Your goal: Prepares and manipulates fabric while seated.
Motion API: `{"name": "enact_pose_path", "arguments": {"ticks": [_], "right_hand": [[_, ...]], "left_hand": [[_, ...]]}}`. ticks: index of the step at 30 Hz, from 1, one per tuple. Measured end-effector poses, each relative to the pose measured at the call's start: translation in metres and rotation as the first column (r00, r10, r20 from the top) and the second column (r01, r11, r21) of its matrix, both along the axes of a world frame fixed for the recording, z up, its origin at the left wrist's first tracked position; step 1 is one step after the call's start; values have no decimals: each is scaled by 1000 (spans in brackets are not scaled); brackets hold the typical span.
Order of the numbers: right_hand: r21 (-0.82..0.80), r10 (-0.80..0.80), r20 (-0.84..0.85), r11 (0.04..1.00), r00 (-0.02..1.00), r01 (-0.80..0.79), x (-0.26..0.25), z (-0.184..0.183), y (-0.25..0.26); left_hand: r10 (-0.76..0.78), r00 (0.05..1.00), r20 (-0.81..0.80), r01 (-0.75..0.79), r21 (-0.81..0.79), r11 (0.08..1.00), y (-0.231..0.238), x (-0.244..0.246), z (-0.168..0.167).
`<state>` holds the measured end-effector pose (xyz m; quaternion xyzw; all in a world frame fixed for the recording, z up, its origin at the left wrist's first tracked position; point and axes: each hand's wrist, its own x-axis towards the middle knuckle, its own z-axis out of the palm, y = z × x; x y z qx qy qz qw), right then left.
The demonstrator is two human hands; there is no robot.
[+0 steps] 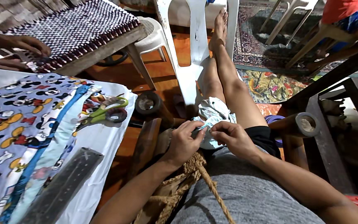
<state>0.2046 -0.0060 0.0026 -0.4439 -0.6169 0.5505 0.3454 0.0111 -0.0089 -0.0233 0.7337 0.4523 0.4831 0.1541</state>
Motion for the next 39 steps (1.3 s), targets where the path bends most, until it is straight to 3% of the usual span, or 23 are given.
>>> {"name": "enact_pose_path", "arguments": {"ticks": [13,19,23,27,30,33,35,37,39], "right_hand": [[32,3,14,999,1000,-4,0,1,-1],[42,-25,-34,999,999,26,-1,-1,-2],[6,-81,-86,997,993,82,-5,-1,-3],[6,-131,-115,991,985,133,-8,-2,-2],[171,-123,-1,978,992,121,-4,-6,0],[508,-225,115,850,968,137,3,-8,5],[561,-260,159,818,953,129,7,-2,11],[456,-174,218,888,960,58,8,8,14],[223,-12,209,974,978,-36,6,16,19]], "left_hand": [[-45,999,25,44,17,999,0,-1,0],[-40,997,62,45,-80,996,-1,0,2],[-31,999,-6,31,-5,999,0,0,-1],[-130,986,-104,134,31,991,-2,0,-4],[-118,990,-75,119,14,993,-2,1,-3],[-107,994,-11,107,-22,994,0,-2,-1],[-125,992,1,125,-33,992,0,-2,0],[-148,989,-5,148,-23,989,0,-2,-1],[-173,985,-17,173,-7,985,0,-2,-2]]}}
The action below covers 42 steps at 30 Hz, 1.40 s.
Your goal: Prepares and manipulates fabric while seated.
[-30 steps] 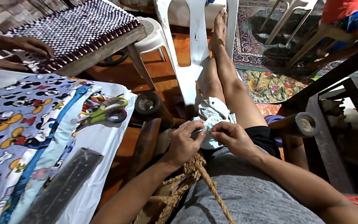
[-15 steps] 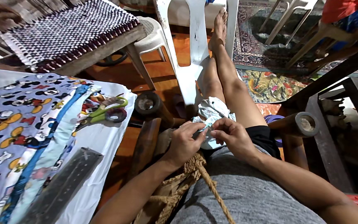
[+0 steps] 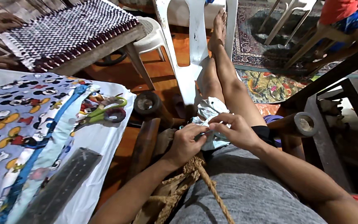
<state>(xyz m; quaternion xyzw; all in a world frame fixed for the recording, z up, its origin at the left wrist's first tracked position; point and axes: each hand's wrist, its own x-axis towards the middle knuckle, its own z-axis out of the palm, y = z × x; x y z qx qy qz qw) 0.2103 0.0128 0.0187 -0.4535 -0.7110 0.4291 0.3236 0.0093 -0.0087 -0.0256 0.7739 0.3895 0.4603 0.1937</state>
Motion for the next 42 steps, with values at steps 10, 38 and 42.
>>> {"name": "enact_pose_path", "arguments": {"ticks": [10,38,42], "right_hand": [[-223,-116,-419,975,901,22,-13,-14,8],[596,101,551,647,828,-475,29,6,23],[572,131,516,683,846,-455,30,0,22]], "left_hand": [[11,992,127,10,-163,987,7,-6,4],[-69,972,223,181,-534,826,9,-9,18],[-55,974,222,170,-539,825,9,-9,17]]}}
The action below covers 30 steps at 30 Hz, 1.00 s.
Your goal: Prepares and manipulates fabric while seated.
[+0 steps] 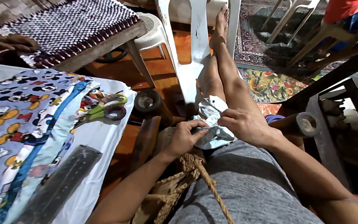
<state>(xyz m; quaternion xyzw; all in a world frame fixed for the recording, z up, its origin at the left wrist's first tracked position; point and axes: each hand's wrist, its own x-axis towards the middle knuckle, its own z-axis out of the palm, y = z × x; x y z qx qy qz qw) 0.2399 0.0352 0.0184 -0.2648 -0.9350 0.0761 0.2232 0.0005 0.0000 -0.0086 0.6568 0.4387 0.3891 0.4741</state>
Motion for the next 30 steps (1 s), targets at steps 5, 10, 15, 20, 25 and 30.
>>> {"name": "enact_pose_path", "arguments": {"ticks": [5,10,15,20,25,30], "right_hand": [[-101,19,-53,995,998,-24,-1,2,-3],[-147,37,-121,988,992,-54,-4,-2,-3],[-314,38,-331,938,943,-148,-6,0,-2],[-526,-71,-586,791,807,-312,-4,6,1],[-630,-320,-751,609,577,-482,-9,11,3],[-730,-676,-659,470,330,-496,-13,25,7]], "left_hand": [[21,1000,3,-21,-14,1000,-1,1,2],[22,1000,7,-22,-6,1000,-2,2,3],[2,1000,6,-2,-14,1000,-2,2,2],[-67,998,21,67,2,998,-2,3,-1],[-89,996,15,88,22,996,-4,3,-3],[-90,996,-6,90,-14,996,-7,6,0]]}}
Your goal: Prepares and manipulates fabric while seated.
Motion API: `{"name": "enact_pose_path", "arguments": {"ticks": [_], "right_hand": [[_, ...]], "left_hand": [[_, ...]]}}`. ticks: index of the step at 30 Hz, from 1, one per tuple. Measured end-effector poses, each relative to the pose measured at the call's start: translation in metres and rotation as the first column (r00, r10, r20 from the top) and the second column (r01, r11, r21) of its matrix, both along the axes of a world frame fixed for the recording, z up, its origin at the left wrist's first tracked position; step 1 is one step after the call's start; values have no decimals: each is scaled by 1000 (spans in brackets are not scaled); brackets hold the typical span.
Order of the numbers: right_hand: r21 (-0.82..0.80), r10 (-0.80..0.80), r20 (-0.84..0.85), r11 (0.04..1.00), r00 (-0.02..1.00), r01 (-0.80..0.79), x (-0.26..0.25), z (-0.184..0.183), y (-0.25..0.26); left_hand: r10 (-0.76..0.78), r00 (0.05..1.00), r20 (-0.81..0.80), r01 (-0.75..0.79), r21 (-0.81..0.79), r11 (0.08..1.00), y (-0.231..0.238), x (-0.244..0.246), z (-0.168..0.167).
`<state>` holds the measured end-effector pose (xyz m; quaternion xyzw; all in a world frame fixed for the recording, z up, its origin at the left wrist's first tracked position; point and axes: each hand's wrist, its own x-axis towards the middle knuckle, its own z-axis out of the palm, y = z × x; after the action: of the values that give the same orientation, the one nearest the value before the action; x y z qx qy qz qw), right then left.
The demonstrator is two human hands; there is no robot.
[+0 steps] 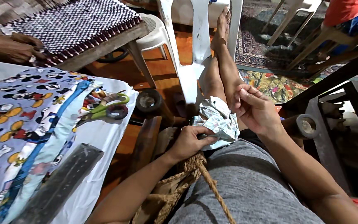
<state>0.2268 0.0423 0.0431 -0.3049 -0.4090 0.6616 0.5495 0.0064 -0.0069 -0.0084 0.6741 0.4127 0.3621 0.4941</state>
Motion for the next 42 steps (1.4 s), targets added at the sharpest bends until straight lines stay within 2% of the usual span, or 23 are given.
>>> {"name": "enact_pose_path", "arguments": {"ticks": [3,7,17,23,29,42], "right_hand": [[-148,-99,-51,985,994,90,4,-1,7],[-273,-134,-72,956,988,110,9,-11,8],[-351,-109,51,929,993,120,6,-36,15],[-409,-7,165,909,986,75,7,-61,17],[-400,-54,240,904,969,149,3,-69,17],[-328,-135,252,920,958,216,3,-59,18]], "left_hand": [[-20,1000,9,20,-8,1000,1,-2,-1],[-96,995,-41,92,-99,991,4,-1,5],[-229,972,-61,212,-204,956,5,-4,13],[-254,967,-20,244,-210,947,6,-5,8],[-261,965,-21,249,-238,939,8,-5,7],[-249,968,14,239,-342,909,6,-3,9]]}}
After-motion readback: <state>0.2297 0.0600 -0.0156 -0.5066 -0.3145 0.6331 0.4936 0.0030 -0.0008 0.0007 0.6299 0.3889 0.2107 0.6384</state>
